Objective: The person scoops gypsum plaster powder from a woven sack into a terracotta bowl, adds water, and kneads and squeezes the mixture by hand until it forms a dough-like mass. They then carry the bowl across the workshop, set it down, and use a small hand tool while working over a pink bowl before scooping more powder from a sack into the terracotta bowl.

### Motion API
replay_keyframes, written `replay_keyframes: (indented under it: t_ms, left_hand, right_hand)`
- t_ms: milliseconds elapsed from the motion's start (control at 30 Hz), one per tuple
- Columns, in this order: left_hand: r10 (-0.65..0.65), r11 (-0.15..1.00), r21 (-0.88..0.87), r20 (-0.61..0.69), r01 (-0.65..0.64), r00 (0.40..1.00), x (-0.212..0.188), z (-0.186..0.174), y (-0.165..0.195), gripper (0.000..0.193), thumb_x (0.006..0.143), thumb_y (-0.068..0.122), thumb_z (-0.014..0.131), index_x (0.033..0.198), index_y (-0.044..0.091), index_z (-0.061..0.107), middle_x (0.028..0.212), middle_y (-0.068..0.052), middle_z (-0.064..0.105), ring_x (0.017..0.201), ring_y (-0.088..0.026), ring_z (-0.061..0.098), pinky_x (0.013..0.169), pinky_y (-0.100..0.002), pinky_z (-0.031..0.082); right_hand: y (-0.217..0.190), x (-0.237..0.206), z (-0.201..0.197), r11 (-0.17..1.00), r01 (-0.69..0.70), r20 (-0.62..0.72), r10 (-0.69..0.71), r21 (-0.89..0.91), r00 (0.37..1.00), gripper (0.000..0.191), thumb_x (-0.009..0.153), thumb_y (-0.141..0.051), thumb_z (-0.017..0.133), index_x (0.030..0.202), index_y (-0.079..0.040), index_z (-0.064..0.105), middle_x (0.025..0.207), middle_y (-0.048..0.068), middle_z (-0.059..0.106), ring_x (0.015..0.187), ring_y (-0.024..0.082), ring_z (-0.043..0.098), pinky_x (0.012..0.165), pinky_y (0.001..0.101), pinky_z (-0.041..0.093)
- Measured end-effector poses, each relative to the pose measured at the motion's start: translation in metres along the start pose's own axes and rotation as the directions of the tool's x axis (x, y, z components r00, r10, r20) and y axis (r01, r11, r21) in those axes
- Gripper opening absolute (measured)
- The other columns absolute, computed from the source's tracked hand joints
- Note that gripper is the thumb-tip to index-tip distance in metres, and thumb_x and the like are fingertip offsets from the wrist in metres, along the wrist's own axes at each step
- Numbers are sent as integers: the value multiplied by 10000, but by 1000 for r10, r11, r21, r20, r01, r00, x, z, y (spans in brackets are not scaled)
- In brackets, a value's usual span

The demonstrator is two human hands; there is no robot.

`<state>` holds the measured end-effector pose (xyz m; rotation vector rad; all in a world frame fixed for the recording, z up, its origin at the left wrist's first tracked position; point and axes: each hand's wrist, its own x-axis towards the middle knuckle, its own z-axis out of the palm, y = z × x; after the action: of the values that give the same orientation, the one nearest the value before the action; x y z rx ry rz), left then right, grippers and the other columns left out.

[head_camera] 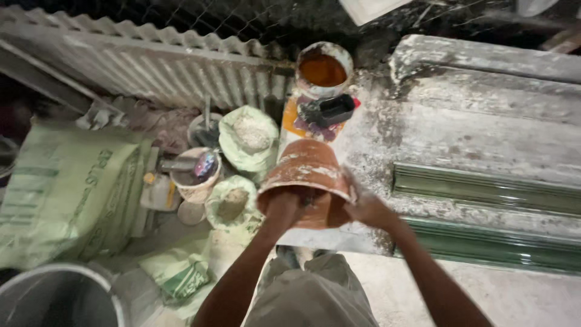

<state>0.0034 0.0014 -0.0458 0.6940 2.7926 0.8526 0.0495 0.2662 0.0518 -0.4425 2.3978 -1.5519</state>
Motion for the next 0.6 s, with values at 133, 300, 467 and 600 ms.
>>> replay_keyframes:
  t_ms: [133, 300, 467, 600]
  left_hand:
    - [-230, 962, 99, -196, 253, 953, 25, 11, 5, 383, 891, 398, 670, 1163, 135, 725, 1044, -168, 735, 1000, -370, 685, 904, -494, 513]
    - [-42, 997, -62, -103, 36, 994, 17, 43, 32, 414, 911, 383, 638, 1235, 132, 695, 1082, -163, 727, 1081, -370, 657, 965, -500, 496]
    - [-106, 991, 85, 74, 100, 992, 9, 16, -7, 449, 932, 367, 606, 1307, 129, 666, 1121, -159, 719, 1161, -370, 629, 1025, -506, 478]
    - [-22, 961, 258, -288, 100, 957, -22, 23, 18, 325, 809, 244, 686, 1124, 166, 683, 1058, -141, 730, 1213, -458, 566, 1023, -624, 410]
  right_hand:
    - [25, -11, 54, 924, -361, -44, 368, 126, 929, 970, 857, -22, 525, 1628, -156, -47, 1287, 210, 582, 889, 265, 679, 772, 386, 611]
    - [65, -32, 91, 959, -285, -56, 285, 8, 957, 211, 1026, -119, 574, 1189, 6, 622, 951, 168, 765, 873, 208, 734, 824, 387, 600]
    - [96, -53, 101, 991, -123, -298, 132, 49, 945, 362, 959, -161, 591, 1266, 25, 542, 1067, 226, 695, 945, 370, 661, 827, 483, 534]
    - [98, -51, 107, 915, -244, -170, 198, -321, 966, 285, 1023, -267, 532, 1192, -46, 596, 1039, 235, 698, 960, 409, 690, 812, 481, 545]
